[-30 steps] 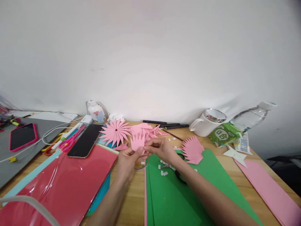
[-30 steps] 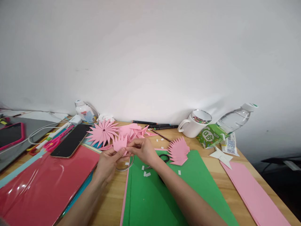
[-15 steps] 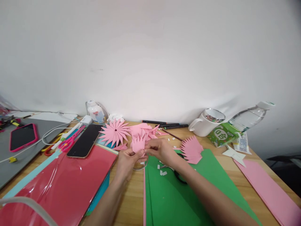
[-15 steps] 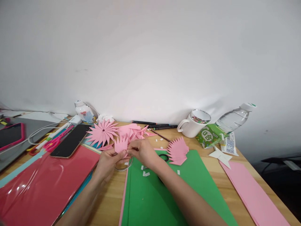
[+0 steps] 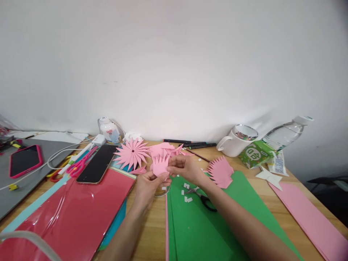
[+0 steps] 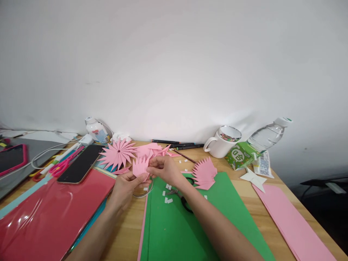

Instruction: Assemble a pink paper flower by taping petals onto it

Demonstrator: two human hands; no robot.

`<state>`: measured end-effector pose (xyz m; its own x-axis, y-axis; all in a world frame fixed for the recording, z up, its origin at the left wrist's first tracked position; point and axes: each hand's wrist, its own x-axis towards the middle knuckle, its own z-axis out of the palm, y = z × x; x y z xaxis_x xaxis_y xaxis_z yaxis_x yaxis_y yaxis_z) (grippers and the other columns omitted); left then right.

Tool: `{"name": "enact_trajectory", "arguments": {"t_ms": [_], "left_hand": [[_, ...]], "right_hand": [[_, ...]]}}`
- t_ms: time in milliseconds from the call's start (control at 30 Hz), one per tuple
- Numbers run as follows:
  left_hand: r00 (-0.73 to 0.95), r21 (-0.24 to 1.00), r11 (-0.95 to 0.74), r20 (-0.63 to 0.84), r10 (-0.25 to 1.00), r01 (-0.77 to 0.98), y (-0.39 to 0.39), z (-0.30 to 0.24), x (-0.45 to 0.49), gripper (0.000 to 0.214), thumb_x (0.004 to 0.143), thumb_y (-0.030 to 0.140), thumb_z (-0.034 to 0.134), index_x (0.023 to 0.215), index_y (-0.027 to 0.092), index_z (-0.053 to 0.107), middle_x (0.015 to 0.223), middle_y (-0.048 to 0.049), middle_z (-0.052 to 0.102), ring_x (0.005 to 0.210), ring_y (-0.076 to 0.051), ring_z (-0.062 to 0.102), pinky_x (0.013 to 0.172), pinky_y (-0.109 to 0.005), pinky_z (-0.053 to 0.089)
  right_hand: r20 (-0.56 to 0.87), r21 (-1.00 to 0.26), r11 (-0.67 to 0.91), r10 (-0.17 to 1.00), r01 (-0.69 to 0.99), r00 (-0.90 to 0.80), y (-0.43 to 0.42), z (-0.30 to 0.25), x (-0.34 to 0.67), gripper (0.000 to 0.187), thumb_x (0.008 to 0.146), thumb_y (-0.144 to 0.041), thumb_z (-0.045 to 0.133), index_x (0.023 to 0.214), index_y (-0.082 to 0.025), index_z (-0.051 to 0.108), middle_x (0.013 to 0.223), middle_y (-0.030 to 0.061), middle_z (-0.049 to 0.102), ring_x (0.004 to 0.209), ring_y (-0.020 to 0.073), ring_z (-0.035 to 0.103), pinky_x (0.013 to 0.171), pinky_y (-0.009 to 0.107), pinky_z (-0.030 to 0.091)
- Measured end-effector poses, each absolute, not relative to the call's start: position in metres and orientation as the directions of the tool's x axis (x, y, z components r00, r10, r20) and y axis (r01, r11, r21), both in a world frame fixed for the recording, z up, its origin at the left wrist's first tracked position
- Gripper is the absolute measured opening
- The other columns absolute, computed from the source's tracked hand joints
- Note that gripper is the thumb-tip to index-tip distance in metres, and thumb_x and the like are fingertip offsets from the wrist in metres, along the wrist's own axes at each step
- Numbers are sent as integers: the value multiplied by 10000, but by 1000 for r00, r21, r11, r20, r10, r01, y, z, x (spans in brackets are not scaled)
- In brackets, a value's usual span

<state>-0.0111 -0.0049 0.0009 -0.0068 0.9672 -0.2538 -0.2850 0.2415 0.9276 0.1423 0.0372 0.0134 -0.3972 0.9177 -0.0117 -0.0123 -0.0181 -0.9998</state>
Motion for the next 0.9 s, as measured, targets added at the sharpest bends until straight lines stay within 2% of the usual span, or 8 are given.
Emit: {"name": "enact_trajectory", "arguments": {"t_ms": [167,300,467,533,600,700,800,900], "left_hand": [[-3,949,250,-255,967,-195,-6,1,-10,299,551,323,818,727,98,731,654,-74,720,530,-139,650,525,-215,527],[4,948,244,-248,969,-203,-6,4,-9,314,541,334,822,723,96,728,630,-70,711,513,-132,636,509,-212,519],[27,938,277,-277,960,-208,-8,8,-9,326,532,352,825,693,89,718,566,-71,689,472,-123,615,478,-200,494],[56,925,306,-302,952,-224,-8,6,-9,334,516,352,833,685,90,713,568,-72,689,475,-126,618,484,-207,496],[50,921,296,-293,955,-251,-7,3,-9,331,516,345,834,689,93,710,588,-69,695,486,-122,619,492,-207,495],[-99,931,177,-219,971,-321,-3,-2,-11,302,529,330,830,678,98,705,610,-50,699,513,-98,614,524,-186,493],[-227,899,96,-210,951,-426,1,-2,-13,341,467,322,854,690,111,704,637,-27,704,560,-113,637,575,-205,519],[-234,875,94,-228,945,-475,2,2,-14,362,434,322,864,669,108,691,612,-25,695,563,-143,651,574,-237,534]], "right_hand": [[15,-1000,20,923,9,-385,36,9,139,370,605,-446,767,558,-172,523,523,-38,567,481,95,525,491,230,426],[19,-1000,14,938,-16,-345,36,8,137,391,571,-445,789,561,-174,507,521,-37,570,483,97,529,490,229,425],[50,-998,55,942,6,-331,35,7,135,371,675,-475,703,580,-171,513,522,-44,537,481,86,515,494,219,432],[78,-989,113,948,95,-310,36,5,135,356,722,-465,660,578,-171,519,520,-34,549,481,93,526,489,219,438],[125,-945,200,952,259,-280,40,3,138,337,794,-442,580,599,-168,561,540,-13,590,506,112,564,500,226,458],[185,-849,257,963,462,-196,51,1,152,300,886,-344,439,784,-160,653,709,38,674,641,147,630,603,261,502],[232,-758,237,969,607,-89,62,-2,169,219,847,-175,457,914,-152,665,950,96,665,838,192,619,767,320,483],[244,-644,205,968,737,-56,66,-9,180,297,779,-58,473,980,-157,667,1057,126,624,978,245,558,852,363,426]]}}
